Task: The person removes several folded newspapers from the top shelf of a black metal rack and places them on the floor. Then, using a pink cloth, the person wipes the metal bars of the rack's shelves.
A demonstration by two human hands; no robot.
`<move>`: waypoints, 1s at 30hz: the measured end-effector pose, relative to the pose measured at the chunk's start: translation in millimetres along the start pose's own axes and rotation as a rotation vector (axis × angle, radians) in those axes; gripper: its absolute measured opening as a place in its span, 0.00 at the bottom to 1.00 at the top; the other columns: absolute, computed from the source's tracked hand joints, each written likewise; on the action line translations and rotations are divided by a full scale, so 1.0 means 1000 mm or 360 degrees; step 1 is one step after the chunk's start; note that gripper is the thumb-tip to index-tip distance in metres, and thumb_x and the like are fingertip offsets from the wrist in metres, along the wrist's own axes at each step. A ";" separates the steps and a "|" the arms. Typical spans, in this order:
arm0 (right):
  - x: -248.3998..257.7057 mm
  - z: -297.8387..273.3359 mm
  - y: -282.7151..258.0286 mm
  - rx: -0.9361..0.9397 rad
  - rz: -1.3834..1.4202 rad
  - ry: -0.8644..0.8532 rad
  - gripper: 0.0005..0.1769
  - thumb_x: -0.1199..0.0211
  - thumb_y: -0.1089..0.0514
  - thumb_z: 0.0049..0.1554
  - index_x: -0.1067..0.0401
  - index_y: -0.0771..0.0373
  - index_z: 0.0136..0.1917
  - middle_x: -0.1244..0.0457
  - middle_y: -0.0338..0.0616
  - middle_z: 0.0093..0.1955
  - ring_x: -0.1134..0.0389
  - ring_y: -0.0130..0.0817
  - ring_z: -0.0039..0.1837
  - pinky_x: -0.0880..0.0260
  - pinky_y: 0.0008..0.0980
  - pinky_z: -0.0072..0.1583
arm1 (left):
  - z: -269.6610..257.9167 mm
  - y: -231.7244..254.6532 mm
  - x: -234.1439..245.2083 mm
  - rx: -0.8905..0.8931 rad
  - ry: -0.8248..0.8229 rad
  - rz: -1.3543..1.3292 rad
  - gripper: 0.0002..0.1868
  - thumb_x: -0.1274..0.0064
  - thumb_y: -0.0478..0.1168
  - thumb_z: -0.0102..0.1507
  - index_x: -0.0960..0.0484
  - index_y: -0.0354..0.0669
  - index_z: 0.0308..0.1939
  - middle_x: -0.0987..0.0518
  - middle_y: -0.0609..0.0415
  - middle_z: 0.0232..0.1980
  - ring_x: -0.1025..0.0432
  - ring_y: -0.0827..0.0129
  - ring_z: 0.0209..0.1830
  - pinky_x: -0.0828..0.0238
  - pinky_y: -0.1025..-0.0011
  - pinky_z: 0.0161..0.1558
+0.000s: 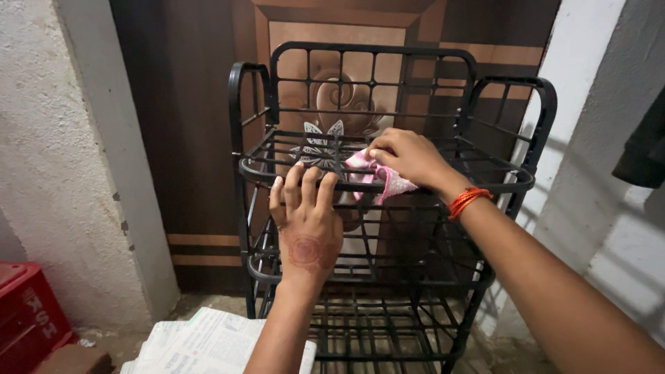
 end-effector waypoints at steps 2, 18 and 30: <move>0.000 -0.001 0.000 -0.0115 -0.0039 -0.0030 0.18 0.39 0.42 0.57 0.19 0.54 0.50 0.31 0.41 0.48 0.29 0.44 0.52 0.30 0.42 0.51 | 0.000 0.000 0.000 -0.0013 -0.0006 0.0019 0.30 0.46 0.35 0.54 0.28 0.45 0.62 0.31 0.48 0.65 0.44 0.53 0.75 0.63 0.49 0.77; 0.016 -0.012 -0.035 -0.0083 -0.0118 -0.0038 0.35 0.35 0.25 0.48 0.22 0.62 0.40 0.32 0.49 0.45 0.28 0.47 0.48 0.29 0.43 0.49 | -0.003 0.001 -0.003 -0.0019 -0.0010 0.0135 0.33 0.44 0.37 0.53 0.31 0.47 0.64 0.33 0.47 0.68 0.47 0.52 0.77 0.64 0.51 0.77; 0.017 -0.022 0.006 -0.0309 -0.0190 0.0000 0.07 0.31 0.53 0.51 0.22 0.56 0.41 0.30 0.47 0.50 0.29 0.47 0.56 0.30 0.46 0.58 | -0.002 0.001 -0.003 -0.0020 -0.0004 0.0136 0.32 0.45 0.36 0.53 0.31 0.49 0.63 0.33 0.49 0.68 0.46 0.53 0.77 0.64 0.51 0.77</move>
Point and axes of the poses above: each hand's wrist, its own z-axis towards the middle knuckle, its own x-axis out of the back of the hand, y = z × x, the point moved 3 cm from there along z, towards the middle knuckle
